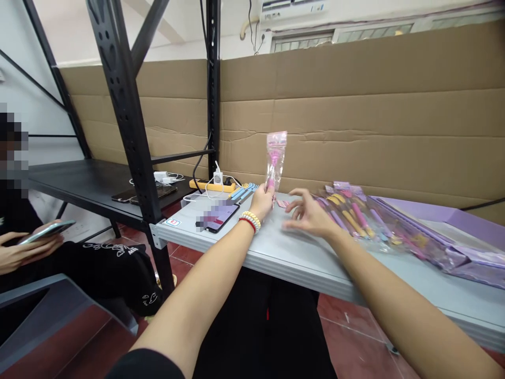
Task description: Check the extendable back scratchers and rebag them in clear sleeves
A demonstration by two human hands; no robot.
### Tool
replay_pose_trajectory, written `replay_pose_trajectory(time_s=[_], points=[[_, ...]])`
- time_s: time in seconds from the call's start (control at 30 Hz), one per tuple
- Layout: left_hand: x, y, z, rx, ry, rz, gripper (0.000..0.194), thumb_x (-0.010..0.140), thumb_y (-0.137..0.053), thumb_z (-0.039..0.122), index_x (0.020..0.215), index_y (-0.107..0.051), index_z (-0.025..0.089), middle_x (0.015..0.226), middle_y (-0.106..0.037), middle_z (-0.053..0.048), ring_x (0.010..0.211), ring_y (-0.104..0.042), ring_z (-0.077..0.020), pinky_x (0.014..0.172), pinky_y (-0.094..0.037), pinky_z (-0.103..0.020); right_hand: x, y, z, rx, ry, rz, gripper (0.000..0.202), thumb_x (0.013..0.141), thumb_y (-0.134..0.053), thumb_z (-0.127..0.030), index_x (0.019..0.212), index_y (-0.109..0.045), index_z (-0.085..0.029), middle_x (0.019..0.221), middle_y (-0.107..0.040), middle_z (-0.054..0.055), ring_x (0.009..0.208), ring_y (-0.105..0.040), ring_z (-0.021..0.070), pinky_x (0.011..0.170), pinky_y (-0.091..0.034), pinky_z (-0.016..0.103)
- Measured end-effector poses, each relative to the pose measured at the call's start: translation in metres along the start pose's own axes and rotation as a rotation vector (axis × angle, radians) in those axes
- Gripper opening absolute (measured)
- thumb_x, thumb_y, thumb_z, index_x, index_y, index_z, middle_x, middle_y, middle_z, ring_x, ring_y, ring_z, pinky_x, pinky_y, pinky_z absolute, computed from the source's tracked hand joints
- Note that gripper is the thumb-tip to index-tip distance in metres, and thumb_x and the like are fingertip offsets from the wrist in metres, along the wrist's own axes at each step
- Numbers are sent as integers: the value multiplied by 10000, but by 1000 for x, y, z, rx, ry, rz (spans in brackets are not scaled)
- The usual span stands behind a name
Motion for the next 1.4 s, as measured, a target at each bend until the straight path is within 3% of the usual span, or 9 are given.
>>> replay_pose_trajectory(time_s=[0.1, 0.23, 0.43, 0.67, 0.77, 0.9, 1.03, 1.17, 1.4], points=[[3, 5, 4, -84, -29, 99, 291, 911, -493, 445, 773, -419, 200, 530, -411, 77, 404, -366, -56, 424, -276, -182, -4, -32, -14, -179, 106, -235, 800, 614, -793, -426, 1311, -444, -240, 880, -673, 39, 550, -563, 134, 583, -482, 288], [3, 6, 5, -290, 26, 136, 258, 924, -483, 409, 800, -363, 217, 547, -408, 86, 406, -393, -56, 442, -324, -176, -3, -41, -18, -343, 233, -145, 506, 794, -612, -259, 1295, -543, -242, 931, -697, 71, 643, -611, 170, 695, -486, 336], [-4, -2, 7, -337, 84, 21, 110, 906, -491, 224, 841, -406, 201, 588, -481, 60, 457, -488, -77, 508, -414, -210, 0, -30, -21, -266, 326, 26, 205, 867, -523, -280, 883, -723, -236, 849, -730, 57, 713, -648, 187, 711, -475, 313], [-11, -17, 2, -211, 98, -286, 221, 759, -705, 216, 882, -532, 156, 628, -564, 30, 548, -546, -86, 556, -432, -214, 2, -17, -23, -382, 311, 148, 185, 816, -604, -361, 707, -661, -222, 672, -661, 58, 653, -582, 199, 679, -433, 330], [-11, -17, 0, -208, 111, -297, 244, 753, -719, 243, 908, -556, 149, 633, -564, 25, 550, -555, -95, 559, -444, -230, 3, -13, -23, -419, 284, 221, 229, 781, -640, -417, 684, -588, -216, 669, -625, 61, 666, -561, 201, 676, -422, 331], [-12, -19, 1, -236, 129, -319, 269, 741, -739, 279, 904, -570, 147, 701, -584, 7, 593, -579, -103, 608, -465, -259, 3, -2, -11, -361, 59, 361, 430, 626, -735, -549, 821, -568, -203, 753, -634, 64, 656, -561, 191, 605, -421, 302], [-10, -17, 2, -188, 53, -287, 297, 702, -769, 267, 913, -616, 125, 662, -574, 27, 594, -543, -76, 684, -457, -260, 6, -8, 5, -171, -97, 145, 392, 682, -674, -539, 849, -604, -192, 652, -638, 30, 572, -564, 170, 567, -423, 287], [-7, -14, 2, -27, -47, -263, 331, 683, -774, 293, 934, -647, 119, 740, -642, -19, 692, -571, -112, 757, -459, -295, 6, -8, 8, -132, -103, 77, 325, 731, -618, -508, 784, -624, -187, 675, -656, 30, 588, -557, 159, 576, -412, 281], [-20, -26, 9, 350, -200, -316, 403, 740, -717, 347, 1069, -616, 138, 1119, -644, -154, 994, -590, -220, 883, -440, -346, 3, 18, 3, -115, -90, 282, 339, 719, -626, -536, 742, -543, -209, 611, -591, 8, 554, -502, 135, 534, -390, 260]])
Point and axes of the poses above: each hand's wrist, its own x-axis towards the middle knuckle, its own y-axis out of the back of the hand, z = x × y, the point moved 5 cm from there along x, towards the middle knuckle
